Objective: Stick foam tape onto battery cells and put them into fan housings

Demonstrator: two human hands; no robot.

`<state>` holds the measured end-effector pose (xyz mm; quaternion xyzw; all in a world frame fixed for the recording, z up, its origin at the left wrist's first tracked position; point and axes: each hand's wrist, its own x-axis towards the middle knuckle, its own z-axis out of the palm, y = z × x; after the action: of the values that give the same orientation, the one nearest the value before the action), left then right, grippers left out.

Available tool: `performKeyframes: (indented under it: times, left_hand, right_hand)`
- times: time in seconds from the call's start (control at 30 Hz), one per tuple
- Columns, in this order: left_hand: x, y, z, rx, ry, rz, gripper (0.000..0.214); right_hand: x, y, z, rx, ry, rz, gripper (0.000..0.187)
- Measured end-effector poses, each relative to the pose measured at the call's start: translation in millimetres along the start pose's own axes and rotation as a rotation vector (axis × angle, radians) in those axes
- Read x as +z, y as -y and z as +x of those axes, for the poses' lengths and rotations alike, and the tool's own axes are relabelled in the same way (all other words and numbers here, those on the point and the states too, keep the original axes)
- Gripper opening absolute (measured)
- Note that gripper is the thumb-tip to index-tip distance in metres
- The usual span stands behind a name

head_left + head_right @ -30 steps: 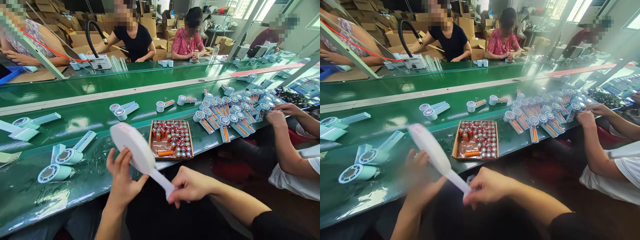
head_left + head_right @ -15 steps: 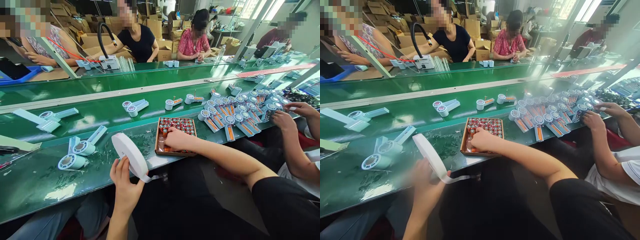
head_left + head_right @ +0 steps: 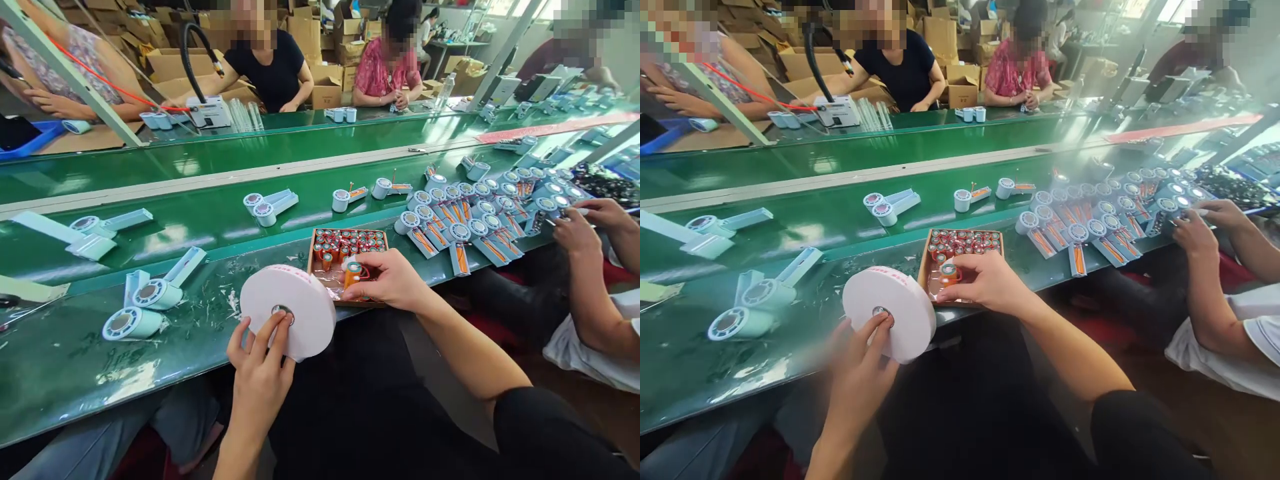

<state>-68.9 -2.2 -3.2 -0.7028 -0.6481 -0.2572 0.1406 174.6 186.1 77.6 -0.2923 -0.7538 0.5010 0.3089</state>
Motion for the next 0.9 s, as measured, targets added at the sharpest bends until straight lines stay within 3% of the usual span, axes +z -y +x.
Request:
performKeyframes:
  times: [0.23, 0.37, 0.43, 0.53, 0.6, 0.7, 0.77, 0.83, 0.9]
  left_hand:
    - [1.0, -5.9, 12.0, 0.113, 0.075, 0.107, 0.094]
    - [2.1, -2.8, 18.1, 0.121, 0.095, 0.145, 0.090]
    - [7.7, -5.2, 18.8, 0.124, 0.097, 0.131, 0.088]
    - [20.3, -22.2, 13.9, 0.141, 0.036, 0.048, 0.094]
    - [25.8, -41.4, 7.1, 0.133, 0.015, -0.031, 0.097]
    - [25.0, -68.0, 1.9, 0.110, 0.045, -0.138, 0.085]
    - [22.2, -75.7, 12.9, 0.117, 0.062, -0.164, 0.076]
    - [21.7, -72.5, 42.0, 0.112, 0.121, -0.138, 0.075]
    - [25.4, -59.7, 87.7, 0.088, 0.259, -0.119, 0.081]
  right_hand:
    - [-11.8, 10.3, -9.0, 0.034, 0.059, -0.167, 0.043]
    - [-4.8, -8.1, -17.5, 0.175, 0.130, 0.231, 0.028]
    - [13.5, -19.8, -23.0, 0.193, -0.041, 0.478, 0.039]
    - [44.9, -34.2, -30.2, 0.154, -0.537, 0.748, 0.044]
    - [46.9, -40.8, -33.1, 0.137, -0.708, 0.848, 0.045]
    - [0.7, -49.5, -33.5, 0.032, -0.820, 0.851, 0.042]
    - [-47.8, -57.1, -31.9, -0.144, -1.026, 0.831, 0.036]
    - [-86.4, -65.4, -31.1, -0.255, -1.170, 0.822, 0.037]
    - [-102.3, -72.7, -34.2, -0.231, -1.150, 0.825, 0.042]
